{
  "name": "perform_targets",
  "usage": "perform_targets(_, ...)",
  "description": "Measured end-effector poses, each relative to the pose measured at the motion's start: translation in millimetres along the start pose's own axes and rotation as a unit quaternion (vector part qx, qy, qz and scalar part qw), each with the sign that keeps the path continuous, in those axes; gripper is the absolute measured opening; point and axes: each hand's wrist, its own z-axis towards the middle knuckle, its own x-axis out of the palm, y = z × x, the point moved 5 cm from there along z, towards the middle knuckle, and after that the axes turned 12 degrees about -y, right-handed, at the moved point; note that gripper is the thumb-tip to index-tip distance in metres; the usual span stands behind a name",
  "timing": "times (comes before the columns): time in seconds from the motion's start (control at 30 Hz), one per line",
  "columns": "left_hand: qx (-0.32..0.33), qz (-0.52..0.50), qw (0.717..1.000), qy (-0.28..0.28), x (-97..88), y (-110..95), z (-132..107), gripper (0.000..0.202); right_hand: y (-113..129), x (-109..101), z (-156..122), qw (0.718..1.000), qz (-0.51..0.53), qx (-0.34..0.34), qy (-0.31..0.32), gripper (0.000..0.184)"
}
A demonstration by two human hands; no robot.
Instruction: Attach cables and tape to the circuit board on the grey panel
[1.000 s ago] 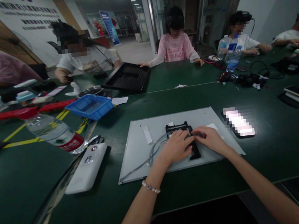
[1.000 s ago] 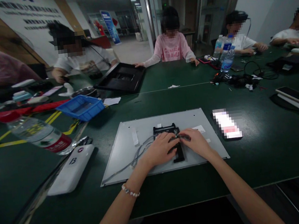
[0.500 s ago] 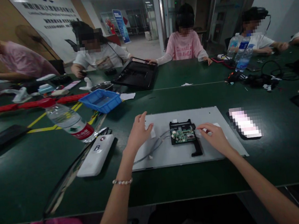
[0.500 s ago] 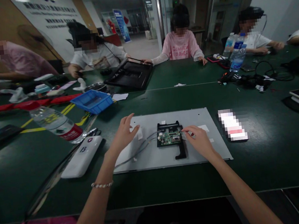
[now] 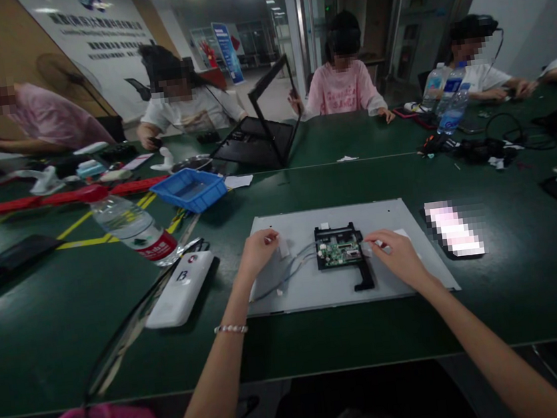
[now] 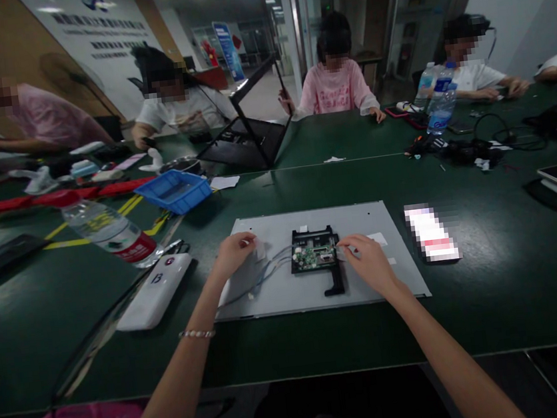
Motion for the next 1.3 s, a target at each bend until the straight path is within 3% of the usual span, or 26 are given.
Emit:
perform_targets(0.17,-0.058,-0.105,0.991,-0.051,-22.0,-10.7,-6.6,0.028,0.2,-1.3,0.2,1.0,0.004,0.0,-0.008,0.02)
perform_targets(0.3,-0.087,-0.156,0.982,-0.063,-33.0,-26.5,-27.2,0.029,0.9,-3.8,0.4,1.0,0.002,0.0,-0.017,0.021)
perform_targets(0.5,-0.042,-0.01,0.999,0.009,-18.8,-45.1,-62.1,0.024,0.0,-2.8,-0.1,1.0,0.004,-0.003,-0.004,0.02)
perform_targets(0.67,0.016,0.141,0.985,-0.102,-32.8,-70.1,-78.7,0.039,-1.5,-3.4,-0.5,1.0,-0.002,-0.001,-0.008,0.021)
perform_targets(0.83,0.082,0.193,0.977,-0.04,-18.4,-101.8,-97.0,0.022,-2.0,-3.1,-1.1,1.0,-0.009,0.001,-0.002,0.022)
perform_targets(1.03,0.043,0.231,0.971,-0.033,0.5,-98.8,-111.1,0.029,-12.1,0.6,-1.5,0.999,-0.027,0.014,0.025,0.021)
perform_targets(1.3,0.024,0.235,0.971,-0.022,1.4,-98.4,-111.1,0.04,-24.2,6.9,-4.9,0.996,-0.053,0.015,0.066,0.022)
